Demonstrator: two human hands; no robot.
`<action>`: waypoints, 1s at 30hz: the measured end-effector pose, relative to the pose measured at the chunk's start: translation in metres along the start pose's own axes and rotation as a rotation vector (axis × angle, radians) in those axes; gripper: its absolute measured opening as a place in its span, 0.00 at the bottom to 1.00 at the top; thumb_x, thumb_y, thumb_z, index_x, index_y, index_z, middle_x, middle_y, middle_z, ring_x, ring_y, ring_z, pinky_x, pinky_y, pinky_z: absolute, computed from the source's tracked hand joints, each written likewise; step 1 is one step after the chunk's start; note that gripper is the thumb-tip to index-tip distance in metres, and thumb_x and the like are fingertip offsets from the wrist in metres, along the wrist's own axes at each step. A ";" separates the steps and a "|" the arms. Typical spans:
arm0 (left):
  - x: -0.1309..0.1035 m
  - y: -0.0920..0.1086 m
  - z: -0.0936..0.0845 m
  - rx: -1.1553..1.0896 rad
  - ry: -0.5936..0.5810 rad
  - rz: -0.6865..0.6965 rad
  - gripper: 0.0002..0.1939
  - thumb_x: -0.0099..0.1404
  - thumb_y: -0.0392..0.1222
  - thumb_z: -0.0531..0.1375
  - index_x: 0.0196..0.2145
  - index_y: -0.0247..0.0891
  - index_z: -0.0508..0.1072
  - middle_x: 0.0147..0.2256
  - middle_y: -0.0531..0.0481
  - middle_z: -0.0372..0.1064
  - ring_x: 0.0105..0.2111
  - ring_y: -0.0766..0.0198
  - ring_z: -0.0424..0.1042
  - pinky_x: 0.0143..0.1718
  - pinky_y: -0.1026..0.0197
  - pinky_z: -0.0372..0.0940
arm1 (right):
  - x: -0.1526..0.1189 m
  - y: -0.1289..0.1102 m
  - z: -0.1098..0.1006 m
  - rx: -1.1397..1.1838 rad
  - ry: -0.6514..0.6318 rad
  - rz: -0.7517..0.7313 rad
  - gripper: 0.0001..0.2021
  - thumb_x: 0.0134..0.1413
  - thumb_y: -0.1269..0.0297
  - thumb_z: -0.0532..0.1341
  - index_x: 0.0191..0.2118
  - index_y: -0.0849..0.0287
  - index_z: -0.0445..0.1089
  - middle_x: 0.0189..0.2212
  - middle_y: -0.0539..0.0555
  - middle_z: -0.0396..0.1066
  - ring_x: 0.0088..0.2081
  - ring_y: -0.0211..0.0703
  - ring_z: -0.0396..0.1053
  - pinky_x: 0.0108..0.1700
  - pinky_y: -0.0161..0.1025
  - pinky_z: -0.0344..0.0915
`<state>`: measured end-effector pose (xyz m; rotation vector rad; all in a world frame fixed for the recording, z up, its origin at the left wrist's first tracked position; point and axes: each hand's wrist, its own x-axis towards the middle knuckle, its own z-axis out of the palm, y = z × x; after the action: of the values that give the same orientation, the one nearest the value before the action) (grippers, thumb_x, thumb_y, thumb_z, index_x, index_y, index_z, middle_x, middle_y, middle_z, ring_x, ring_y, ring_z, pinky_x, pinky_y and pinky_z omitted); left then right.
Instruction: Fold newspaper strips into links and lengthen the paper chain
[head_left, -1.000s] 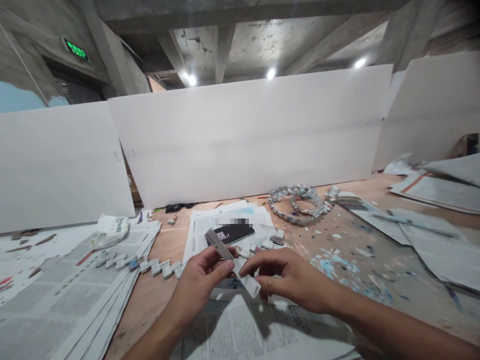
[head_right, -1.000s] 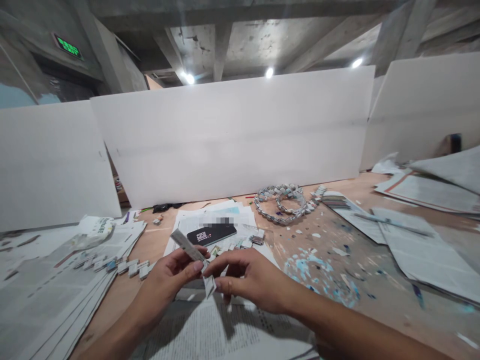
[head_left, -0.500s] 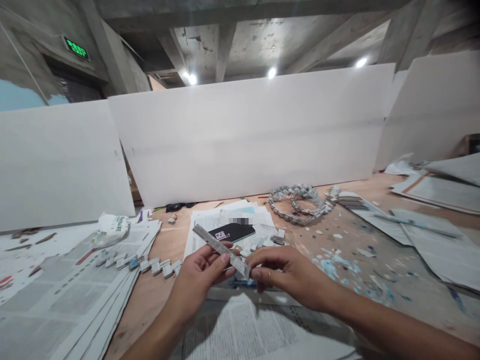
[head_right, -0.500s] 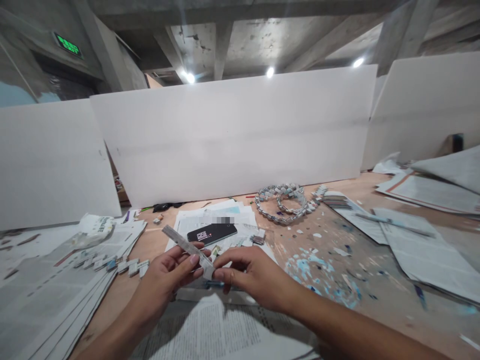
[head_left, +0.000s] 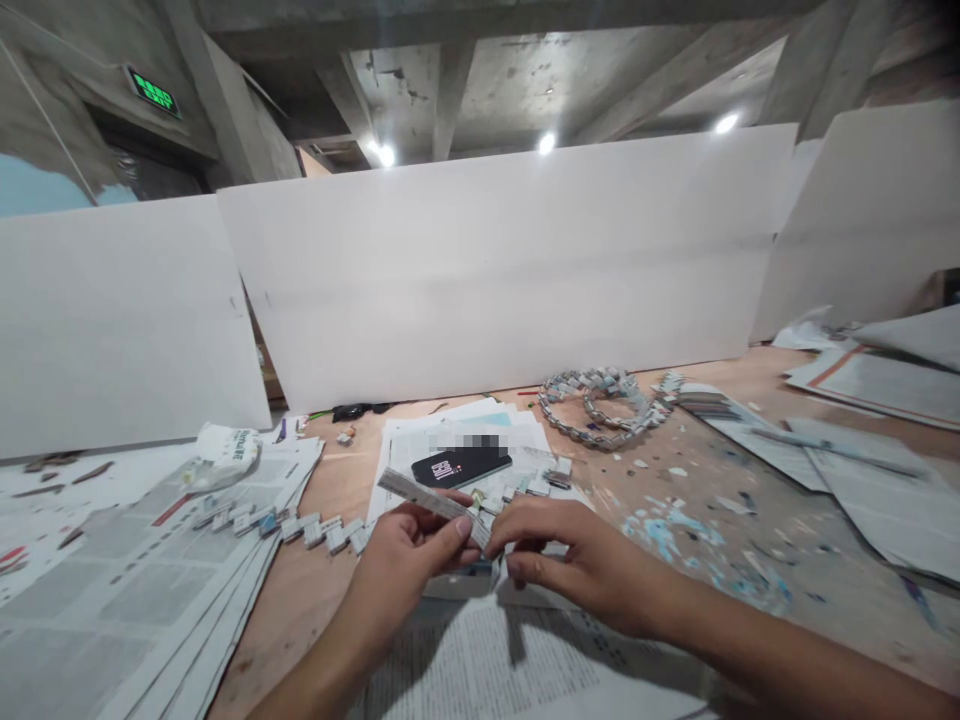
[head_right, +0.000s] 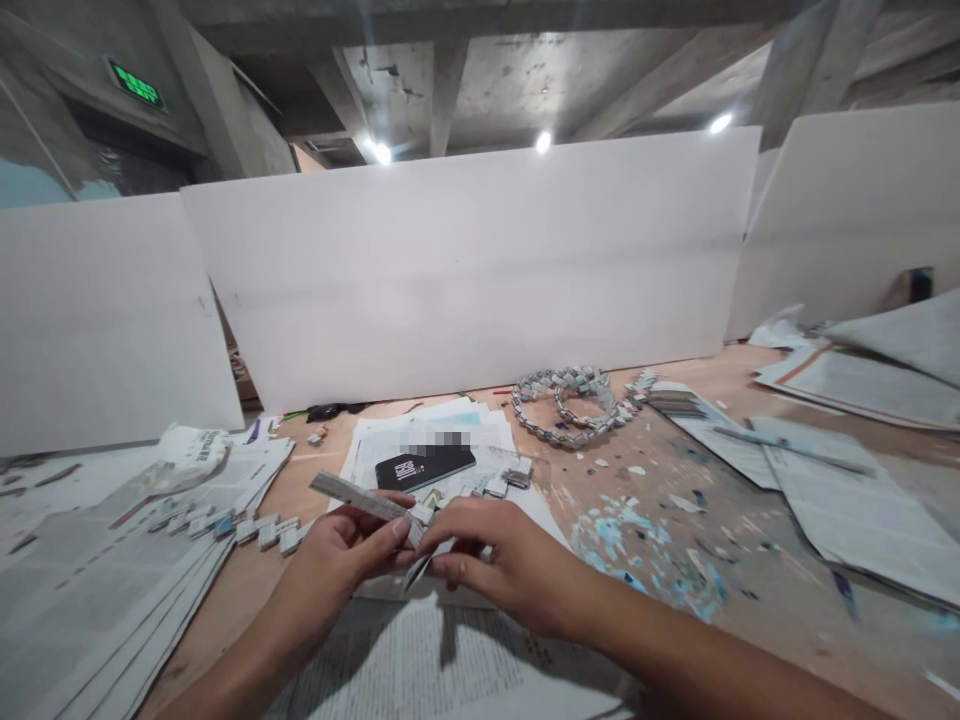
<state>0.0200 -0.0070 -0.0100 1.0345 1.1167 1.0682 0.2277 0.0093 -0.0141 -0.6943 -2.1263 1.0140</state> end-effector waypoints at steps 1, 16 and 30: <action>0.000 0.000 0.000 -0.010 0.004 -0.005 0.23 0.49 0.49 0.73 0.40 0.35 0.76 0.33 0.49 0.77 0.32 0.61 0.77 0.39 0.60 0.71 | 0.000 0.001 0.000 -0.021 -0.008 -0.052 0.07 0.62 0.66 0.61 0.42 0.55 0.76 0.38 0.52 0.76 0.38 0.39 0.70 0.43 0.35 0.64; 0.002 -0.004 0.000 -0.047 -0.069 -0.061 0.27 0.49 0.50 0.73 0.45 0.35 0.77 0.36 0.45 0.79 0.34 0.61 0.78 0.40 0.61 0.71 | 0.001 0.001 0.004 0.010 0.105 0.243 0.10 0.58 0.59 0.63 0.31 0.59 0.74 0.27 0.49 0.72 0.30 0.37 0.67 0.32 0.32 0.60; -0.001 -0.002 -0.001 -0.005 -0.129 -0.021 0.23 0.56 0.53 0.69 0.46 0.36 0.78 0.38 0.46 0.80 0.38 0.61 0.78 0.44 0.62 0.72 | 0.000 0.001 0.008 0.051 0.113 0.232 0.07 0.58 0.65 0.63 0.42 0.55 0.69 0.35 0.48 0.74 0.32 0.36 0.71 0.33 0.31 0.64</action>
<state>0.0196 -0.0080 -0.0121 1.0707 1.0176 0.9733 0.2218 0.0067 -0.0190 -0.9662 -1.9476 1.1191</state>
